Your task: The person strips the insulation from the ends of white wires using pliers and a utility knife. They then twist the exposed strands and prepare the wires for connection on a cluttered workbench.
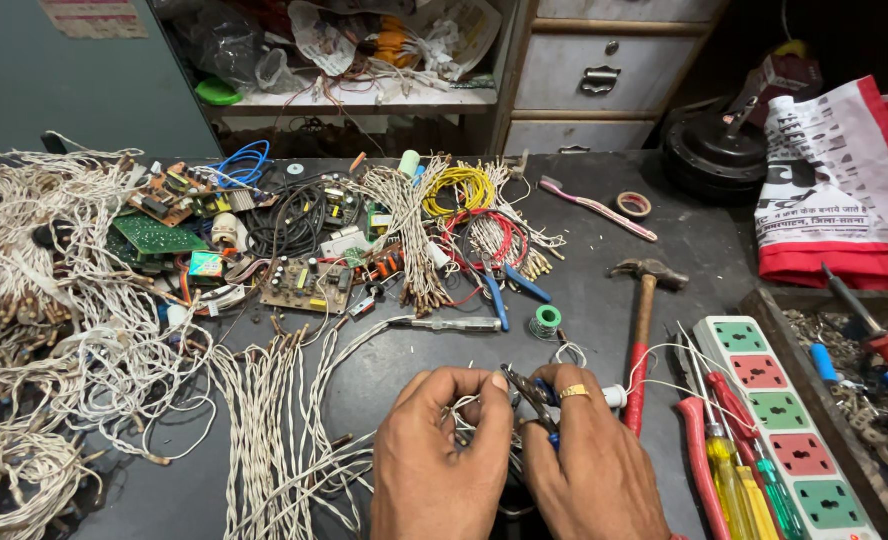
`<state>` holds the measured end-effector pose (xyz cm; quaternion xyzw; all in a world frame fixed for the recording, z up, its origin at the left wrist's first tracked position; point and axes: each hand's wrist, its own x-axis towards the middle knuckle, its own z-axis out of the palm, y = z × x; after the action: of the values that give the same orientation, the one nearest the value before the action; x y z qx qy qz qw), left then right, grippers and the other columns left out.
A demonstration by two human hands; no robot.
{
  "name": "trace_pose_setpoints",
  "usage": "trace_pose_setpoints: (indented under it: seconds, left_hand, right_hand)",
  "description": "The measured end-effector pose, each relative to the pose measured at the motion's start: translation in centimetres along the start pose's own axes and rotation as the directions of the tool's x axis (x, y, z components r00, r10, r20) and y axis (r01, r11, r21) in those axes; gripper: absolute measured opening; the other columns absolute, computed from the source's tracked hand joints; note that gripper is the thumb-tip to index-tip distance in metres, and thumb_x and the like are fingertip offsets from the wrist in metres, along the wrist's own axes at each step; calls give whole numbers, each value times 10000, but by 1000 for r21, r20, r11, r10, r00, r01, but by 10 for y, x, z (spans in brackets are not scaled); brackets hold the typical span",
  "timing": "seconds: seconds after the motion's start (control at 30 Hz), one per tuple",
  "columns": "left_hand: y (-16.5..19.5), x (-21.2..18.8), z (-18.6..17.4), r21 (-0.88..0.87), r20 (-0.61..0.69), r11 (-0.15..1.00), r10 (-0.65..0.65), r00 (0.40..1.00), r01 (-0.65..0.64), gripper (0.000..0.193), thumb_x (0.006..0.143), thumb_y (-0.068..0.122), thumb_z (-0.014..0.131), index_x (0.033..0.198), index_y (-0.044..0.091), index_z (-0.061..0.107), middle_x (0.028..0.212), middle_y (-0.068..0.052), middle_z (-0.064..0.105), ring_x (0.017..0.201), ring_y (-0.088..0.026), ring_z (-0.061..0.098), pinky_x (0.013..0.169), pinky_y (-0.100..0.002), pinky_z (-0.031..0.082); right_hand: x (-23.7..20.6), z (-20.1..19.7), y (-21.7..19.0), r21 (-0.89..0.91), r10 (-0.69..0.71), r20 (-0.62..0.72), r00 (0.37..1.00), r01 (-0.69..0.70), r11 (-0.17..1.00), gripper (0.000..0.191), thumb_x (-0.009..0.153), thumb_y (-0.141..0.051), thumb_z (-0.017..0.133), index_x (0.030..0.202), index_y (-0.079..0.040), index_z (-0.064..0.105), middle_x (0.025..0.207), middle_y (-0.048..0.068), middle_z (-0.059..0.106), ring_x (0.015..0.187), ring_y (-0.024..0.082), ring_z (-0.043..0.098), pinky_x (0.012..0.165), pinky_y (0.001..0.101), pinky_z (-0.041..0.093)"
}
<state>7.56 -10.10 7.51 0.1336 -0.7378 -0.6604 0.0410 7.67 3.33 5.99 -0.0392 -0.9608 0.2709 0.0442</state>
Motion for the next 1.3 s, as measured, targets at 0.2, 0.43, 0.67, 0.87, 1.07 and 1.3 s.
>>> trace_pose_setpoints:
  seconds: [0.2, 0.43, 0.67, 0.87, 1.07, 1.3]
  left_hand:
    - [4, 0, -2, 53, -3, 998, -30, 1000, 30, 230, 822, 268, 779, 936, 68, 795, 728, -39, 710, 520, -78, 556, 475, -286, 432]
    - [7, -1, -4, 112, 5, 990, -82, 997, 81, 244, 835, 299, 785, 941, 80, 798, 721, -59, 701, 520, -111, 553, 496, -310, 437]
    - [4, 1, -2, 37, -13, 999, 15, 1000, -15, 230, 817, 269, 768, 931, 70, 789, 787, -35, 716, 562, -80, 637, 517, -285, 496]
    - [5, -1, -1, 113, -32, 994, -2, 999, 6, 212, 820, 300, 786, 961, 144, 815, 759, -16, 678, 452, -113, 464, 445, -325, 363]
    - [8, -3, -3, 149, -40, 984, 103, 994, -96, 217, 789, 293, 817, 972, 176, 833, 717, -15, 645, 455, -98, 434, 429, -307, 368]
    - [9, -4, -5, 115, -50, 990, 92, 995, -85, 199, 785, 294, 823, 946, 178, 844, 705, 2, 640, 435, -92, 429, 418, -313, 345]
  right_hand:
    - [1, -1, -1, 2, -5, 6, 1000, 5, 1000, 455, 830, -209, 642, 1262, -131, 524, 1215, 156, 634, 997, 409, 670, 819, 525, 523]
    - [1, 3, 4, -1, -40, -29, 999, 40, 999, 404, 799, -168, 626, 1189, -101, 547, 1072, 208, 685, 939, 433, 677, 789, 533, 518]
    - [2, 3, 3, -79, 69, 34, 997, -66, 995, 314, 850, -222, 640, 1130, -110, 553, 811, 232, 701, 863, 420, 697, 788, 529, 519]
    - [3, 11, 18, 30, 90, 34, 995, -91, 995, 358, 852, -239, 627, 1179, -105, 572, 896, 235, 714, 927, 420, 684, 823, 529, 504]
    - [-1, 31, 66, 16, -420, -33, 907, 421, 907, 392, 897, -146, 553, 1257, 6, 563, 1341, 336, 543, 1192, 459, 590, 977, 499, 469]
    - [-3, 51, 100, -72, -562, 68, 825, 565, 822, 400, 862, -116, 606, 1250, -17, 609, 1456, 377, 434, 1356, 499, 472, 1088, 496, 403]
